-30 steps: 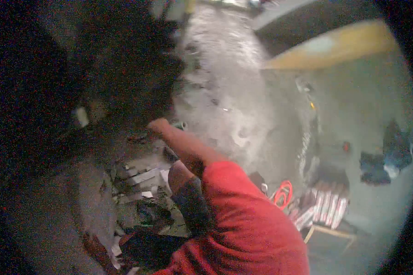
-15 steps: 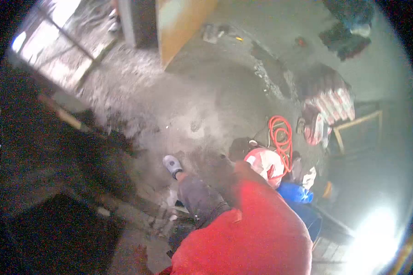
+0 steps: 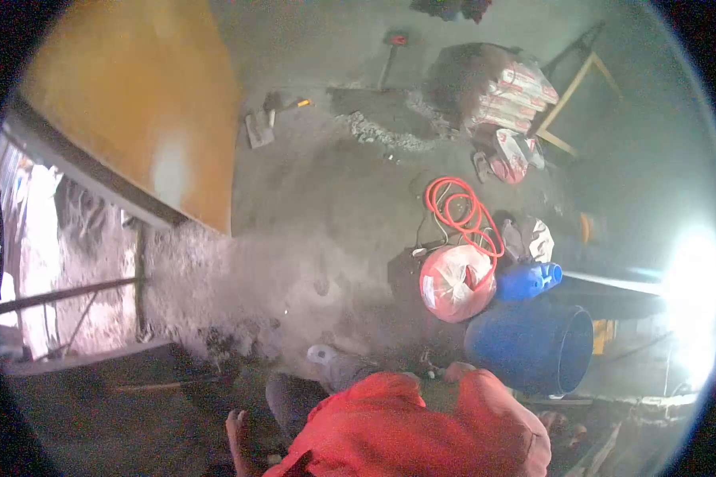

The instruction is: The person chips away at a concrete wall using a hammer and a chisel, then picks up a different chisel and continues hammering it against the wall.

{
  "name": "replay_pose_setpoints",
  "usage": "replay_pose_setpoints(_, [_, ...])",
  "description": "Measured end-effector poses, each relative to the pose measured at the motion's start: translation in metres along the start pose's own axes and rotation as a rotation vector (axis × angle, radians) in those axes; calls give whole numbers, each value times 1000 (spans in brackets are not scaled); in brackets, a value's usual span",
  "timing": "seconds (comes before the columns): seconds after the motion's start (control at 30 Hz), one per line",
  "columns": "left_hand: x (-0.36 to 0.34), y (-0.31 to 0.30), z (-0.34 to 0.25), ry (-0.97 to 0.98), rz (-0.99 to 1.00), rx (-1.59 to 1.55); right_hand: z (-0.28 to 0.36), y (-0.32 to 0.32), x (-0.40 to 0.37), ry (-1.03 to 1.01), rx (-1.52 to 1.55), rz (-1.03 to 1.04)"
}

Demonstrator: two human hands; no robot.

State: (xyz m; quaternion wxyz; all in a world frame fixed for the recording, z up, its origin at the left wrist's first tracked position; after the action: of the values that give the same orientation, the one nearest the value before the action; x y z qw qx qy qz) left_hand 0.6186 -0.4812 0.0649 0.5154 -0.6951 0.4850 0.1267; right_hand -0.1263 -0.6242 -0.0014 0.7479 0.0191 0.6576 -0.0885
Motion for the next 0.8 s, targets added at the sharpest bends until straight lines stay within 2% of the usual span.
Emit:
replay_pose_setpoints(0.07, [30, -17, -30, 88, -4, 116, 15, 6, 9, 108, 61, 113])
replay_pose_setpoints(0.13, [65, -16, -48, 169, 167, 24, 50, -5, -2, 48, 12, 85])
replay_pose_setpoints(0.2, [110, 9, -23, 148, 74, -88, 87, -17, -3, -6, -39, 55])
replay_pose_setpoints(0.27, [139, 23, -31, 423, 149, -52, 118, -33, 11, 31, -315, -59])
replay_pose_setpoints(0.3, [166, 41, -5, 252, 334, -174, 120, -36, 33, 31, -305, -61])
replay_pose_setpoints(0.37, [180, 49, -18, -168, 621, -352, 109, -42, 88, 21, -127, -103])
replay_pose_setpoints(0.4, [181, 39, -13, -90, 552, -205, 138, -65, 82, 20, -121, -119])
replay_pose_setpoints(0.47, [200, 10, -17, -80, 508, -124, 202, -110, 46, -36, 10, -162])
replay_pose_setpoints(0.57, [234, -31, -53, -93, 503, -80, 176, -126, 130, -382, -127, -386])
replay_pose_setpoints(0.6, [251, -46, -62, -90, 501, -58, 186, -138, 124, -377, -112, -380])
replay_pose_setpoints(0.67, [292, -75, -88, -67, 493, -1, 222, -177, 105, -351, 74, -118])
replay_pose_setpoints(0.7, [317, -88, -105, -44, 488, 29, 247, -193, 89, -355, 94, -116])
replay_pose_setpoints(0.77, [371, -111, -146, 16, 467, 82, 283, -223, 55, 58, 456, -185])
replay_pose_setpoints(0.8, [401, -120, -171, 59, 455, 92, 297, -232, 47, 56, 467, -182])
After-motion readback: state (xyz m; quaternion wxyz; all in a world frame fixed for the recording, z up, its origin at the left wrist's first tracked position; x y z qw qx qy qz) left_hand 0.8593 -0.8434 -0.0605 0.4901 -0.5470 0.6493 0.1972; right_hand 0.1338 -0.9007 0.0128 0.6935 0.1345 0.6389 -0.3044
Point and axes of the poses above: each hand's wrist, its own x-axis towards the middle knuckle, its own y-axis out of the palm, z = x × y, the point moved 3 cm from there along x, towards the middle knuckle, and after that the axes turned 4 degrees about z, right-handed, at the moved point
